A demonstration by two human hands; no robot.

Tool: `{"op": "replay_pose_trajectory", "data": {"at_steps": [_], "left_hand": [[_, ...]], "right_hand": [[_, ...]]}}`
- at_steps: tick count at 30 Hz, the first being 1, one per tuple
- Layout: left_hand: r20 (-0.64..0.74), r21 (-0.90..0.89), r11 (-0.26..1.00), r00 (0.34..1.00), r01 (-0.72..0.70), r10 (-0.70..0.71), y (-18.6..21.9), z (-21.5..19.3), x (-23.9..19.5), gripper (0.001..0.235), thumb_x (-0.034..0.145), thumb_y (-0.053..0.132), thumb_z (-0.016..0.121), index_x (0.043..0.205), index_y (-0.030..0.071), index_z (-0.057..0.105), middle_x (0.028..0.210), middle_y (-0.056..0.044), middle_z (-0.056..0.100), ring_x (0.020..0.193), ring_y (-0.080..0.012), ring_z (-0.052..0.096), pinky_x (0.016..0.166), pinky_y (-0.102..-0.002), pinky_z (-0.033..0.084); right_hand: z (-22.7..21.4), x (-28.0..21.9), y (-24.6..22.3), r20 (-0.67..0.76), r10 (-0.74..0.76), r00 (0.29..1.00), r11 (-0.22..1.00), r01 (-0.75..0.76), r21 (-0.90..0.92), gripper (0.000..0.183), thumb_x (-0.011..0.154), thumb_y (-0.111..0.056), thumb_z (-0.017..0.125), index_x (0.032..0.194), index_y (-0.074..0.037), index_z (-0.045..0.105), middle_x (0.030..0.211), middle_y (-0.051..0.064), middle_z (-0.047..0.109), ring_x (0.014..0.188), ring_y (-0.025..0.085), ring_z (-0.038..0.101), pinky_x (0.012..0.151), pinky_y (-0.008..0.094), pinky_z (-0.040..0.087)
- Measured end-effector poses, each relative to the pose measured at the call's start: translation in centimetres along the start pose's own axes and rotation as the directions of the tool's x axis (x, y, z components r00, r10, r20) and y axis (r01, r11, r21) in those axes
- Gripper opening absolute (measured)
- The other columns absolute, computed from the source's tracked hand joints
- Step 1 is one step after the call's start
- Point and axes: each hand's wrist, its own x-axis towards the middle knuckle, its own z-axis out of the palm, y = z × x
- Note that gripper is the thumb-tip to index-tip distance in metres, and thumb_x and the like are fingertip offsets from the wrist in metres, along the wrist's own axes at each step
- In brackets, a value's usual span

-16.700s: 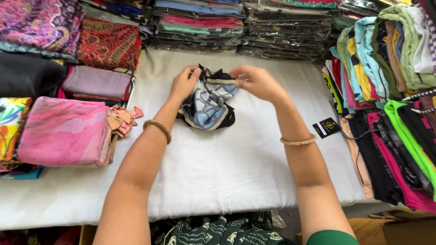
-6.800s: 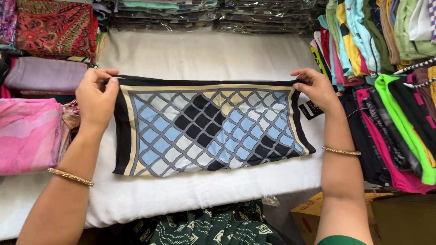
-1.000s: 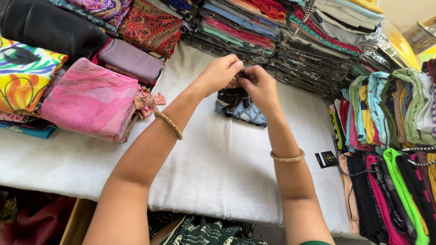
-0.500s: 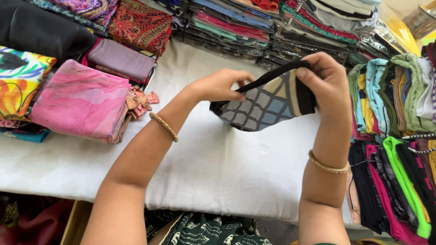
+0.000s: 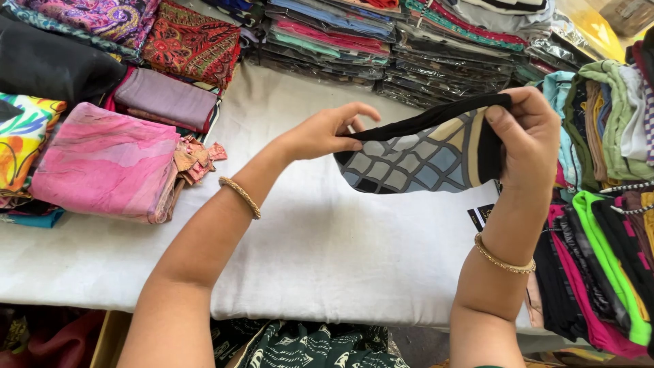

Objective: The person unfolds and folds several patterned scarves on a white table. They handle a black and white geometric scarf, a brown floral scarf, and a red floral scarf, unfolding each one fully before folding it into a smaller square and placing it on a stack.

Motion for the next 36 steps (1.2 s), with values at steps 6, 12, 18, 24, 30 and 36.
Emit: {"op": "replay_pose_trajectory", "data": {"at_steps": [6,12,18,24,30,36], "left_hand": [[-0.005,0.092,0.96,0.964,-0.265,0.267,-1.4,1.3,0.8,0.05,0.086,-0.003,0.072,0.132,0.014,0.064,0.126,-0.005,0.069,0.114,-0.0191,0.066,0.099,-0.035,0.056],[-0.029,0.132,0.952,0.959,-0.275,0.281,-3.3,0.3,1.3,0.034,0.09,-0.001,0.07,0.122,0.011,0.071,0.116,-0.004,0.074,0.106,-0.0186,0.071,0.094,-0.032,0.06],[-0.178,0.419,0.863,0.906,-0.283,0.383,-3.5,-3.2,0.4,0.015,0.096,0.011,0.073,0.108,0.002,0.069,0.096,-0.013,0.071,0.086,-0.0258,0.068,0.076,-0.034,0.054],[-0.356,0.708,0.706,0.855,-0.016,0.377,-5.3,-3.3,0.6,0.01,0.095,0.012,0.071,0.098,0.002,0.071,0.094,-0.015,0.07,0.089,-0.0377,0.066,0.075,-0.046,0.051],[-0.491,0.723,0.688,0.651,-0.066,0.579,-6.1,-2.5,0.6,0.01,0.097,0.003,0.063,0.104,0.0,0.069,0.11,-0.015,0.071,0.09,-0.0375,0.067,0.075,-0.044,0.055],[-0.145,0.904,0.425,0.965,0.039,0.22,-12.8,-2.9,2.1,0.024,0.08,-0.007,0.062,0.095,0.007,0.074,0.101,-0.016,0.072,0.092,-0.0389,0.068,0.075,-0.047,0.056]], "right_hand": [[-3.9,0.1,1.1,-0.135,-0.113,0.984,0.987,0.096,-0.127,0.013,0.108,0.001,0.075,0.118,-0.001,0.067,0.1,0.0,0.069,0.086,0.003,0.061,0.082,0.015,0.047],[-5.1,-0.1,0.8,-0.124,-0.091,0.988,0.996,0.089,-0.022,0.01,0.109,0.004,0.075,0.111,0.0,0.066,0.1,0.0,0.068,0.088,0.004,0.061,0.085,0.016,0.047],[-7.2,1.9,5.9,-0.037,0.082,0.996,0.978,-0.088,-0.189,0.012,0.102,0.004,0.068,0.112,-0.003,0.067,0.101,-0.003,0.067,0.09,0.004,0.061,0.084,0.018,0.049],[-6.5,4.2,15.8,-0.013,0.314,0.949,0.939,-0.313,-0.143,0.007,0.102,0.002,0.067,0.103,-0.004,0.066,0.092,0.001,0.068,0.077,0.009,0.059,0.069,0.024,0.046],[-4.6,4.1,15.3,0.053,0.006,0.999,0.999,-0.004,-0.034,0.014,0.099,0.01,0.065,0.105,-0.003,0.066,0.121,0.007,0.072,0.103,0.01,0.064,0.091,0.024,0.053],[-5.5,2.6,16.0,0.307,0.63,0.714,0.724,-0.395,-0.565,0.03,0.084,0.01,0.065,0.105,-0.007,0.078,0.109,0.004,0.078,0.102,0.015,0.071,0.093,0.029,0.058]]}}
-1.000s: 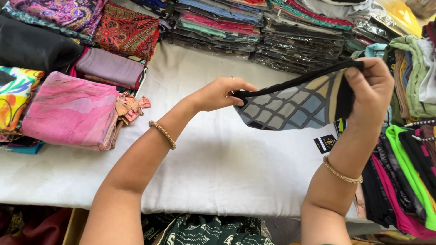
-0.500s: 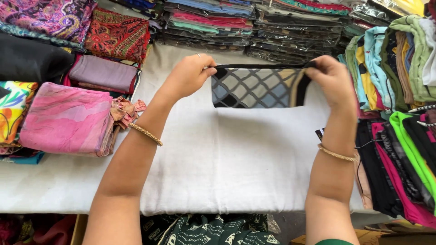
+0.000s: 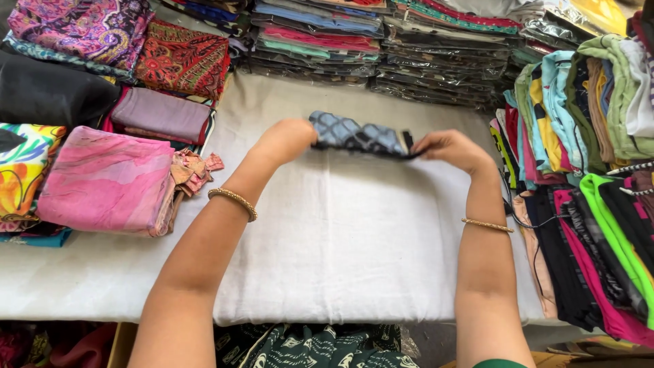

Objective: The person unfolds and folds several patterned scarves on a white table. They handle a black and white geometric scarf, a brown floral scarf, and a red floral scarf, unfolding each one fully before folding it into a smaller square and placing it on a stack.

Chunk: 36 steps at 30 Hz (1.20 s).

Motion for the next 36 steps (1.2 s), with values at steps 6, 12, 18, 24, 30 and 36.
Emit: {"op": "replay_pose_trajectory", "data": {"at_steps": [6,12,18,24,30,36], "left_hand": [[0.4,0.042,0.998,0.915,0.037,-0.051,3.2,-1.9,-0.2,0.009,0.081,0.0,0.064,0.086,0.001,0.072,0.091,-0.016,0.07,0.087,-0.0363,0.069,0.072,-0.046,0.056],[0.535,-0.171,0.975,0.844,0.139,-0.027,6.3,-6.9,-0.3,0.02,0.086,0.028,0.074,0.103,0.017,0.078,0.114,-0.007,0.07,0.106,-0.0294,0.065,0.089,-0.043,0.053],[0.243,-0.437,0.899,0.966,0.026,0.09,9.4,0.2,1.6,0.049,0.098,0.039,0.063,0.137,0.01,0.062,0.155,-0.014,0.05,0.139,-0.0303,0.05,0.116,-0.04,0.041],[0.381,-0.034,0.991,0.918,0.133,-0.11,11.4,6.0,2.3,0.074,0.102,0.063,0.035,0.161,0.018,0.027,0.169,-0.014,0.014,0.157,-0.0359,0.003,0.124,-0.059,0.001],[0.37,-0.098,0.976,0.917,0.195,-0.146,11.5,6.1,2.1,0.074,0.099,0.066,0.033,0.161,0.027,0.026,0.17,-0.014,0.008,0.156,-0.0405,-0.001,0.118,-0.068,-0.006],[0.323,-0.211,0.95,0.934,0.23,-0.155,9.1,6.2,3.7,0.076,0.098,0.064,0.048,0.153,0.013,0.04,0.164,-0.019,0.024,0.153,-0.0398,0.013,0.117,-0.066,0.002]], "right_hand": [[0.1,0.1,0.2,0.169,0.113,0.979,0.976,-0.078,-0.201,0.027,0.084,0.0,0.073,0.109,-0.007,0.081,0.103,0.003,0.081,0.099,0.014,0.072,0.094,0.028,0.054],[0.4,0.0,-0.7,0.148,0.123,0.981,0.952,-0.074,-0.296,0.025,0.085,-0.006,0.075,0.109,-0.009,0.08,0.102,0.003,0.081,0.098,0.013,0.071,0.093,0.027,0.053],[0.2,-0.2,-0.9,0.159,0.086,0.983,0.972,-0.047,-0.231,0.025,0.086,-0.005,0.074,0.11,-0.008,0.08,0.102,0.004,0.081,0.097,0.014,0.071,0.093,0.028,0.054],[1.0,-0.1,-2.0,0.149,0.092,0.984,0.956,-0.045,-0.291,0.026,0.086,-0.003,0.074,0.111,-0.008,0.079,0.104,0.006,0.08,0.098,0.015,0.071,0.092,0.03,0.055],[1.3,1.9,0.0,-0.058,-0.262,0.963,0.956,0.267,0.12,0.021,0.089,0.002,0.067,0.108,-0.003,0.072,0.13,0.006,0.07,0.114,0.012,0.068,0.099,0.03,0.057],[8.5,3.0,-6.8,-0.144,-0.658,0.739,0.715,0.555,-0.425,0.026,0.081,0.006,0.074,0.105,-0.002,0.07,0.128,0.012,0.07,0.117,0.029,0.067,0.099,0.038,0.054]]}}
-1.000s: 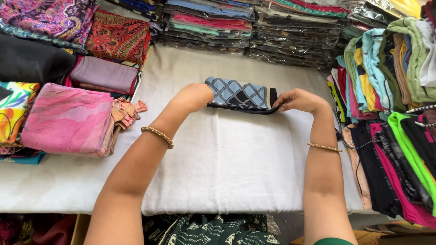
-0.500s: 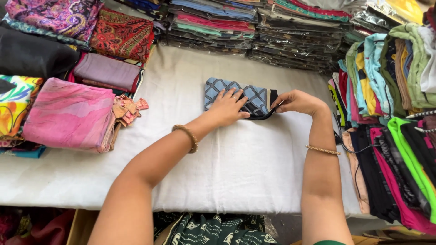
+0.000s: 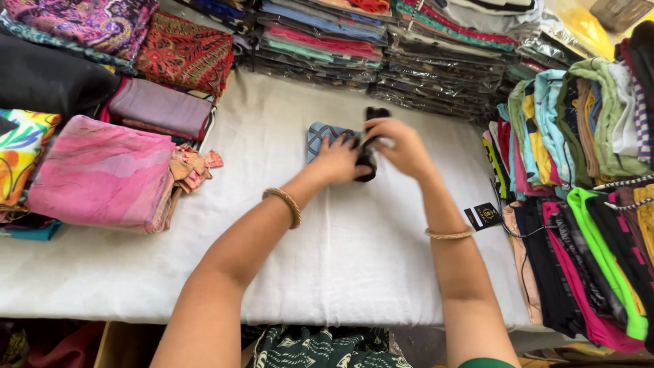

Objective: The person unfolds and folds several patterned scarves on a white table. They handle a black and white geometric scarf, a brown floral scarf, and a red floral scarf, unfolding each one fully before folding it into a smaller square and placing it on a stack.

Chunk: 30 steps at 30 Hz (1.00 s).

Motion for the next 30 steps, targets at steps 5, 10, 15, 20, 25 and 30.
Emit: {"op": "replay_pose_trajectory", "data": {"at_steps": [5,10,15,20,25,30], "left_hand": [[0.017,0.06,0.998,1.0,-0.015,0.014,-7.9,-3.2,0.8,0.038,0.09,0.033,0.067,0.126,0.022,0.071,0.137,-0.007,0.066,0.131,-0.033,0.058,0.11,-0.052,0.044],[-0.167,-0.176,0.983,0.986,-0.055,0.025,-12.5,-4.6,-1.1,0.041,0.076,0.023,0.081,0.116,0.024,0.075,0.135,-0.005,0.064,0.129,-0.032,0.056,0.108,-0.043,0.046],[-0.133,-0.298,0.954,0.991,-0.026,-0.015,-13.1,-5.0,-1.7,0.051,0.073,0.03,0.087,0.121,0.023,0.07,0.14,-0.007,0.057,0.135,-0.0338,0.044,0.114,-0.041,0.037],[-0.161,-0.297,0.954,0.987,-0.047,-0.001,-15.2,-2.9,0.0,0.047,0.078,0.027,0.083,0.123,0.021,0.069,0.139,-0.008,0.059,0.134,-0.0331,0.047,0.113,-0.041,0.038],[-0.282,-0.493,0.863,0.959,-0.108,-0.041,-15.9,-2.8,0.3,0.044,0.09,0.02,0.07,0.132,0.016,0.061,0.132,-0.011,0.065,0.125,-0.0309,0.06,0.105,-0.04,0.048],[-0.503,-0.505,0.827,0.863,-0.248,-0.048,-12.3,-6.0,-1.3,0.037,0.098,0.022,0.065,0.134,0.015,0.064,0.13,-0.014,0.065,0.118,-0.0328,0.064,0.102,-0.04,0.051]], "right_hand": [[3.5,1.4,-3.5,0.216,0.014,0.976,1.0,-0.016,0.009,0.024,0.082,0.005,0.07,0.105,-0.004,0.067,0.131,0.011,0.067,0.118,0.034,0.063,0.097,0.04,0.053],[3.6,3.4,-4.8,0.335,0.102,0.937,0.994,-0.084,-0.07,0.023,0.082,0.001,0.072,0.103,-0.006,0.068,0.128,0.008,0.069,0.114,0.032,0.064,0.093,0.041,0.053],[3.4,4.3,-7.6,0.291,0.009,0.957,0.993,0.025,-0.113,0.02,0.083,0.0,0.068,0.102,-0.006,0.068,0.127,0.008,0.069,0.115,0.032,0.064,0.095,0.041,0.053],[5.6,5.2,-9.4,0.454,0.121,0.883,0.965,0.002,-0.262,0.026,0.085,-0.003,0.066,0.109,-0.011,0.07,0.116,0.007,0.071,0.112,0.03,0.066,0.095,0.043,0.052],[4.2,5.4,-8.0,0.255,-0.221,0.941,0.975,0.218,0.039,0.045,0.082,0.006,0.063,0.126,-0.006,0.065,0.136,0.016,0.062,0.123,0.038,0.059,0.096,0.045,0.05],[2.4,3.5,-1.0,-0.08,0.131,0.988,0.97,-0.111,0.218,0.031,0.108,0.006,0.051,0.13,-0.008,0.068,0.126,0.009,0.073,0.116,0.021,0.07,0.096,0.034,0.056]]}}
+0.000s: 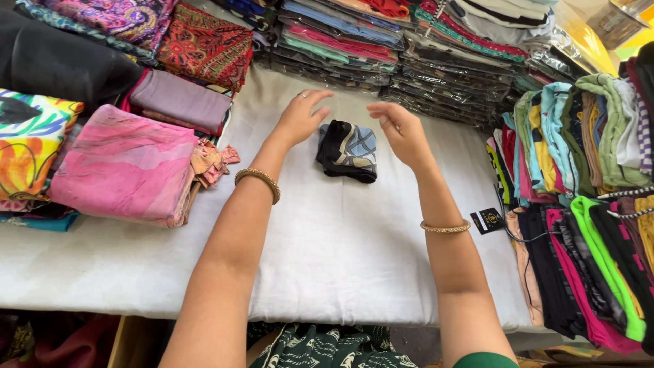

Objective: The person unfolds and folds several patterned scarves on a white table. They handle a black and white geometric scarf, a brown floral scarf, and a red floral scarf, unfolding each one fully before folding it into a smaller square and placing it on a stack.

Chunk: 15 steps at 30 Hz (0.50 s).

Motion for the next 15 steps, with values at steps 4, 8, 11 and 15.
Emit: {"op": "replay_pose_trajectory", "data": {"at_steps": [4,8,11,15], "left_hand": [[0.069,0.085,0.984,0.987,-0.154,0.148,1.8,1.6,0.1,0.028,0.098,0.027,0.069,0.124,0.018,0.073,0.137,-0.011,0.066,0.126,-0.032,0.063,0.108,-0.04,0.05],[0.351,0.423,0.895,0.936,-0.142,-0.017,3.1,2.8,-1.0,0.048,0.09,0.05,0.067,0.133,0.029,0.065,0.157,-0.006,0.044,0.148,-0.031,0.034,0.12,-0.052,0.024],[0.45,0.62,0.78,0.851,-0.082,-0.269,1.7,2.6,-1.5,0.084,0.079,0.073,0.064,0.15,0.034,0.042,0.167,-0.007,0.02,0.156,-0.031,0.009,0.122,-0.059,0.004],[0.47,0.687,0.727,0.762,0.001,-0.445,0.9,1.7,-2.1,0.114,0.069,0.089,0.059,0.163,0.04,0.018,0.173,-0.007,0.0,0.159,-0.0298,-0.007,0.123,-0.059,-0.008]], "right_hand": [[2.0,-1.3,2.6,0.073,0.116,0.991,0.979,-0.101,-0.177,0.026,0.103,-0.004,0.059,0.126,-0.008,0.072,0.122,0.008,0.074,0.109,0.021,0.071,0.094,0.036,0.057],[5.4,-2.5,5.9,0.278,0.021,0.96,0.894,0.107,-0.435,0.034,0.102,-0.018,0.066,0.133,-0.006,0.062,0.139,0.016,0.062,0.129,0.037,0.056,0.109,0.048,0.044],[4.6,-1.9,3.5,0.32,0.013,0.947,0.87,0.147,-0.47,0.058,0.095,-0.026,0.073,0.146,-0.007,0.052,0.153,0.022,0.047,0.14,0.044,0.038,0.109,0.055,0.028],[1.4,-2.0,6.5,0.097,0.123,0.988,0.952,-0.09,-0.294,0.063,0.093,-0.031,0.072,0.146,-0.002,0.054,0.151,0.021,0.051,0.139,0.037,0.048,0.115,0.043,0.038]]}}
